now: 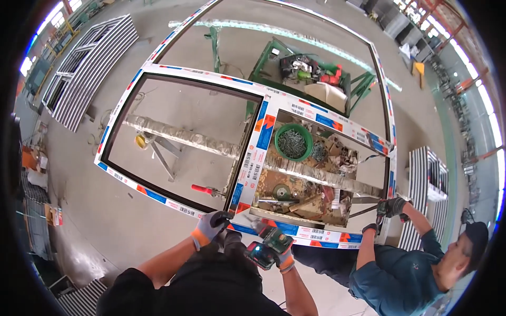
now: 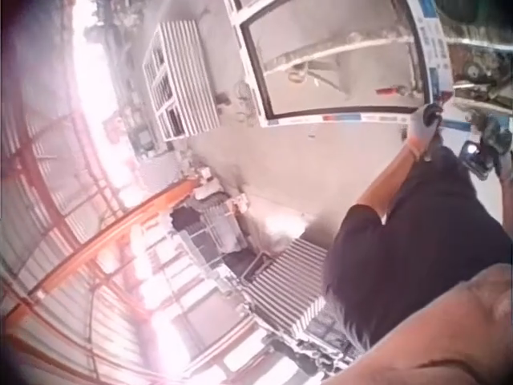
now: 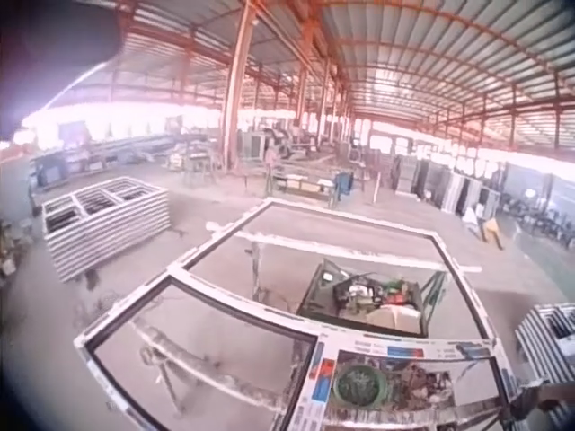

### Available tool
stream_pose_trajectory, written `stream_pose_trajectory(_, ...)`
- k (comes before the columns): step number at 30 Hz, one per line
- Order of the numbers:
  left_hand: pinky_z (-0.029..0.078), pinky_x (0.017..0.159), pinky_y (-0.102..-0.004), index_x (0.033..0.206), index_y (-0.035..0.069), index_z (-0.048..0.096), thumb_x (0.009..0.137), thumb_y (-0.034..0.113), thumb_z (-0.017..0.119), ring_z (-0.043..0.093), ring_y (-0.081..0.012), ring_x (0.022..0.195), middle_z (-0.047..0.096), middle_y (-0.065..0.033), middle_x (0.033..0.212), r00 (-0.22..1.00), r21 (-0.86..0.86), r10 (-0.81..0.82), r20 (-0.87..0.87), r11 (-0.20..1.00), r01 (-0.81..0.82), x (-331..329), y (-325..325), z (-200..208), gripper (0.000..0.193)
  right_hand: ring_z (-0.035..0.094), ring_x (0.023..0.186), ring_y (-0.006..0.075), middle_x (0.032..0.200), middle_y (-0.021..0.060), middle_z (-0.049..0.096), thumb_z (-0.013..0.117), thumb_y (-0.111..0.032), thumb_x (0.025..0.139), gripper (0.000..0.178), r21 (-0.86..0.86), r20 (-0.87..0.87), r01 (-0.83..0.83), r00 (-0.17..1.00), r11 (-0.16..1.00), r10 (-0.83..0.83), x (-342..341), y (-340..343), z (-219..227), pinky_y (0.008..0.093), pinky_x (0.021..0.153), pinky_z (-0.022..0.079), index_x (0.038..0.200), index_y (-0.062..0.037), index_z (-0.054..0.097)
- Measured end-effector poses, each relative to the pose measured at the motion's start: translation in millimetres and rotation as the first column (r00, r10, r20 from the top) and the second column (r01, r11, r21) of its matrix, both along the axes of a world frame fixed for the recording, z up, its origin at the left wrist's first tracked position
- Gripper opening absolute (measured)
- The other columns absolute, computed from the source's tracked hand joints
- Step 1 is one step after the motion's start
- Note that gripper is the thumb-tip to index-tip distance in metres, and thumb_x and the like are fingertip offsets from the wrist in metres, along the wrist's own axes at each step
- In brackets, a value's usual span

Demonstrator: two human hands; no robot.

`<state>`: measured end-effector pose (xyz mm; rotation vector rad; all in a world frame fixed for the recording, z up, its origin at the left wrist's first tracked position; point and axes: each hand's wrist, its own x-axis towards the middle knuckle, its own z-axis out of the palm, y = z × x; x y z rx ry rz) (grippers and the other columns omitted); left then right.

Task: Assembling a metal frame by aligning components with a mallet and securing them with a power drill.

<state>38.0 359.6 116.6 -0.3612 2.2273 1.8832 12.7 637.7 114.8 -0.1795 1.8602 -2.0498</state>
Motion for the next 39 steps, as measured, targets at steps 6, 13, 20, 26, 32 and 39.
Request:
stream_pose_trajectory(6, 0.05, 0.085, -0.0363, 0.108, 0.003, 0.062, 0.087, 0.006, 0.06, 0.063, -0.0322, 0.094, 0.066, -0.0153, 0.101, 0.98, 0.048, -0.036, -0.198, 0.998, 0.047, 42.9, -44.1, 12.9, 0.022, 0.062, 0.092, 0.0147, 0.103, 0.0034, 0.066, 0.085, -0.012, 0.071, 0.045, 0.07, 0.014, -0.259, 0.966, 0.963, 0.259, 32.0, -38.0, 53.8, 0.033, 0.084, 0.053, 0.11, -0.007, 0.064)
stream_pose_trajectory(13, 0.05, 0.077, -0.0374, 0.106, 0.005, 0.064, 0.088, 0.009, 0.057, 0.064, -0.034, 0.086, 0.068, -0.0157, 0.093, 0.946, -0.119, -0.067, -0.316, 0.992, 0.031, 109.6, -88.0, 41.5, 0.02, 0.062, 0.097, 0.0139, 0.109, 0.0049, 0.066, 0.08, -0.011, 0.076, 0.039, 0.067, 0.005, -0.406, 0.914, 0.911, 0.407, 59.6, -68.8, 81.9, 0.0319, 0.087, 0.052, 0.112, -0.0069, 0.065)
stream_pose_trajectory(20, 0.053, 0.071, -0.0311, 0.105, 0.007, 0.068, 0.086, 0.002, 0.055, 0.068, -0.0201, 0.076, 0.07, -0.0099, 0.083, 0.971, -0.148, -0.119, -0.206, 0.985, 0.089, 150.2, -116.2, 61.2, 0.024, 0.064, 0.097, 0.0256, 0.104, 0.0074, 0.066, 0.069, -0.016, 0.084, 0.028, 0.562, -0.634, -0.383, 0.369, 0.733, 0.679, 65.0, -104.0, 98.5, 0.0332, 0.085, 0.051, 0.11, -0.0089, 0.064)
stream_pose_trajectory(26, 0.052, 0.071, -0.0271, 0.109, 0.006, 0.069, 0.087, -0.002, 0.051, 0.063, -0.0102, 0.073, 0.071, -0.0056, 0.085, 0.966, 0.078, -0.244, -0.085, 0.965, 0.25, 159.5, -135.9, 79.1, 0.029, 0.065, 0.099, 0.0231, 0.109, 0.0078, 0.066, 0.072, -0.013, 0.081, 0.032, 0.494, -0.263, -0.625, 0.555, 0.604, 0.789, 71.1, -132.3, 183.7, 0.0344, 0.087, 0.051, 0.112, -0.0095, 0.064)
stream_pose_trajectory(32, 0.053, 0.07, -0.0306, 0.107, 0.009, 0.068, 0.085, 0.004, 0.058, 0.067, -0.0182, 0.077, 0.07, -0.007, 0.089, 0.942, -0.039, -0.238, -0.239, 0.971, 0.235, 159.6, -124.8, 71.3, 0.024, 0.064, 0.091, 0.0215, 0.105, 0.0076, 0.066, 0.073, -0.021, 0.083, 0.036, 0.417, -0.354, -0.627, 0.555, 0.658, 0.753, 68.4, -137.8, 201.1, 0.0328, 0.079, 0.05, 0.115, -0.0078, 0.064)
stream_pose_trajectory(39, 0.053, 0.076, -0.0385, 0.102, 0.018, 0.069, 0.087, 0.02, 0.061, 0.067, -0.028, 0.084, 0.07, -0.006, 0.093, 0.835, -0.604, -0.402, -0.375, 0.789, 0.109, 139.9, -117.6, 82.8, 0.018, 0.063, 0.094, 0.0239, 0.107, 0.0081, 0.066, 0.074, -0.023, 0.082, 0.039, 0.326, -0.441, -0.543, 0.637, 0.774, 0.632, 65.3, -111.8, 157.9, 0.0354, 0.081, 0.05, 0.117, -0.0079, 0.063)
